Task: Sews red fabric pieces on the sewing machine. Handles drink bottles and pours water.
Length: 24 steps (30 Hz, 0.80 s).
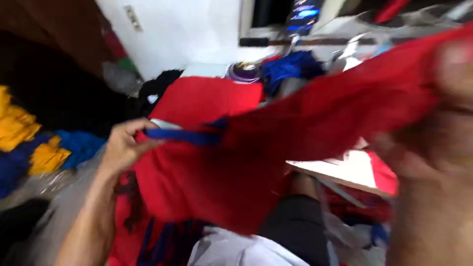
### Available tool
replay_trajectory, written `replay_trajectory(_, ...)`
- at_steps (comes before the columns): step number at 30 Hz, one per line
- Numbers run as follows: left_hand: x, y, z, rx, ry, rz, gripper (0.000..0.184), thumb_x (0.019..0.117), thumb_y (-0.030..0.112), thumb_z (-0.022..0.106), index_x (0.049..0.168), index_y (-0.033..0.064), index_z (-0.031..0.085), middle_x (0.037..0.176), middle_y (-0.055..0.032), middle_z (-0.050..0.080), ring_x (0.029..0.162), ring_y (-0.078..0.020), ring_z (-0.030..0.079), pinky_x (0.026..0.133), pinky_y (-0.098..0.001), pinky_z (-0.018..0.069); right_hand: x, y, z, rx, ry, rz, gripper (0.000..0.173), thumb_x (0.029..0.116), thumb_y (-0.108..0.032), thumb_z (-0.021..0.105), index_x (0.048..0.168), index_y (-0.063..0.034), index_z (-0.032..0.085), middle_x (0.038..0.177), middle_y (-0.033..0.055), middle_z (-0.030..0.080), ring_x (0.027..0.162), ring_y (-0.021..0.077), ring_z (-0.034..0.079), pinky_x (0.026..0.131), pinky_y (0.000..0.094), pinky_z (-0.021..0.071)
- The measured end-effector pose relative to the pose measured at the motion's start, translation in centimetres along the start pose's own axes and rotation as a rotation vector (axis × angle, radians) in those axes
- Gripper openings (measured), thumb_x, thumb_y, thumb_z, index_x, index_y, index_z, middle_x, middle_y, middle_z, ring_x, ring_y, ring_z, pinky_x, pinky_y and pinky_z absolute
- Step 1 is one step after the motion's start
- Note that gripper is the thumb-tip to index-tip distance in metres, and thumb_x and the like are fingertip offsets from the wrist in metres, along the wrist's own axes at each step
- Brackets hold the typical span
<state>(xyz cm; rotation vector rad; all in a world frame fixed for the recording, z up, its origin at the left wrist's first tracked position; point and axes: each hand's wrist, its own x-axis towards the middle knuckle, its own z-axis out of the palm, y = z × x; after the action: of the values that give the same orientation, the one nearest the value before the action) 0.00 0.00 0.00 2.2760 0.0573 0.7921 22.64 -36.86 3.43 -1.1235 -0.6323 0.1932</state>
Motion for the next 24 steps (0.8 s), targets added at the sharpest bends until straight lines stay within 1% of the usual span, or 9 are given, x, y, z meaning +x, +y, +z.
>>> replay_trajectory(2, -1.7, -0.3, -6.4, 0.204, 0.14, -0.252, 0.018, 0.0815, 0.003, 0.069, 0.099, 0.0066, 0.071, 0.093, 0.0059, 0.071, 0.08, 0.0028, 0.064, 0.074, -0.0185, 0.0566, 3.0, 3.1, 6.2, 0.131, 0.03, 0.155, 0.02, 0.1092, -0.027, 0.046, 0.107, -0.0201, 0.065, 0.09, -0.0076, 0.072, 0.073, 0.0046, 0.069, 0.07, 0.0238, 0.0608)
replay_trajectory(4, -3.9, 4.0, -11.8, 0.252, 0.303, -0.474, 0.021, 0.0865, -0.004, 0.064, 0.103, 0.0074, 0.069, 0.095, 0.0015, 0.066, 0.083, -0.005, 0.061, 0.081, -0.0254, 0.0538, 4.3, 4.8, 11.2, 0.141, -0.083, 0.181, 0.022, 0.1096, -0.022, 0.045, 0.102, -0.017, 0.065, 0.086, -0.0065, 0.072, 0.071, 0.0077, 0.071, 0.07, 0.027, 0.0624)
replay_trajectory(5, -6.2, 4.3, -15.5, 0.292, 0.231, -0.385, 0.025, 0.0849, 0.009, 0.063, 0.107, 0.0198, 0.07, 0.098, 0.0111, 0.069, 0.086, 0.001, 0.064, 0.079, -0.02, 0.0556, 4.7, 5.9, 13.4, 0.144, -0.131, 0.168, 0.023, 0.109, -0.02, 0.046, 0.098, -0.0157, 0.066, 0.082, -0.0054, 0.073, 0.069, 0.0093, 0.072, 0.067, 0.0289, 0.0635)
replay_trajectory(7, -11.2, 5.2, -20.3, 0.351, 0.107, -0.282, 0.032, 0.0856, 0.029, 0.064, 0.118, 0.0284, 0.066, 0.108, 0.0167, 0.068, 0.096, 0.0033, 0.064, 0.081, -0.0167, 0.0541, 4.6, 8.7, 17.4, 0.13, -0.193, 0.225, 0.02, 0.108, -0.021, 0.049, 0.096, -0.0159, 0.064, 0.076, -0.0071, 0.072, 0.064, 0.0075, 0.07, 0.062, 0.0281, 0.0626)
replay_trajectory(12, -22.5, 8.0, -16.1, 0.577, 0.243, -0.717, 0.04, 0.0768, 0.015, 0.065, 0.116, 0.0075, 0.065, 0.101, 0.0006, 0.069, 0.084, -0.0047, 0.065, 0.074, -0.0281, 0.0576, 1.5, 16.9, 20.7, -0.138, -0.306, 0.544, 0.025, 0.1043, -0.031, 0.059, 0.102, -0.0071, 0.068, 0.078, -0.0023, 0.066, 0.062, 0.007, 0.063, 0.062, 0.03, 0.0582)
replay_trajectory(16, -25.2, 9.4, -12.7, 0.529, 0.373, -0.755, 0.025, 0.078, 0.017, 0.067, 0.102, 0.016, 0.074, 0.096, 0.0076, 0.073, 0.082, -0.0017, 0.069, 0.07, -0.0211, 0.0588, 0.6, 17.8, 18.7, -0.323, -0.436, 0.519, 0.027, 0.104, -0.033, 0.059, 0.094, -0.0112, 0.072, 0.074, -0.0018, 0.066, 0.061, 0.0073, 0.06, 0.057, 0.0308, 0.0529)
replay_trajectory(19, -25.1, 6.8, -13.3, 0.517, 0.466, -0.781, 0.027, 0.0752, 0.011, 0.067, 0.101, 0.0106, 0.074, 0.092, 0.0045, 0.074, 0.08, -0.0025, 0.069, 0.07, -0.0222, 0.0586, 1.5, 19.0, 20.7, -0.227, -0.417, 0.612, 0.022, 0.1025, -0.026, 0.062, 0.095, -0.0088, 0.072, 0.075, -0.0012, 0.067, 0.062, 0.006, 0.061, 0.057, 0.0277, 0.0526)
replay_trajectory(22, -24.1, 4.6, -16.1, 0.603, 0.591, -0.787, 0.026, 0.0811, 0.002, 0.07, 0.107, -0.0001, 0.071, 0.097, -0.0045, 0.072, 0.085, -0.0065, 0.067, 0.078, -0.0299, 0.0577, 2.8, 20.8, 24.9, -0.15, -0.48, 0.649, 0.024, 0.1036, -0.021, 0.06, 0.109, 0.0006, 0.07, 0.096, 0.0093, 0.071, 0.082, 0.0151, 0.068, 0.077, 0.0375, 0.058)
replay_trajectory(24, -23.7, 6.4, -18.6, 0.631, 0.732, -0.694, 0.027, 0.0857, 0.002, 0.066, 0.113, -0.001, 0.065, 0.102, -0.0003, 0.067, 0.089, -0.0016, 0.064, 0.083, -0.0248, 0.0563, 4.3, 19.1, 27.4, -0.059, -0.52, 0.551, 0.027, 0.1046, -0.021, 0.059, 0.117, 0.0013, 0.068, 0.109, 0.0119, 0.071, 0.097, 0.0175, 0.069, 0.089, 0.0395, 0.058)
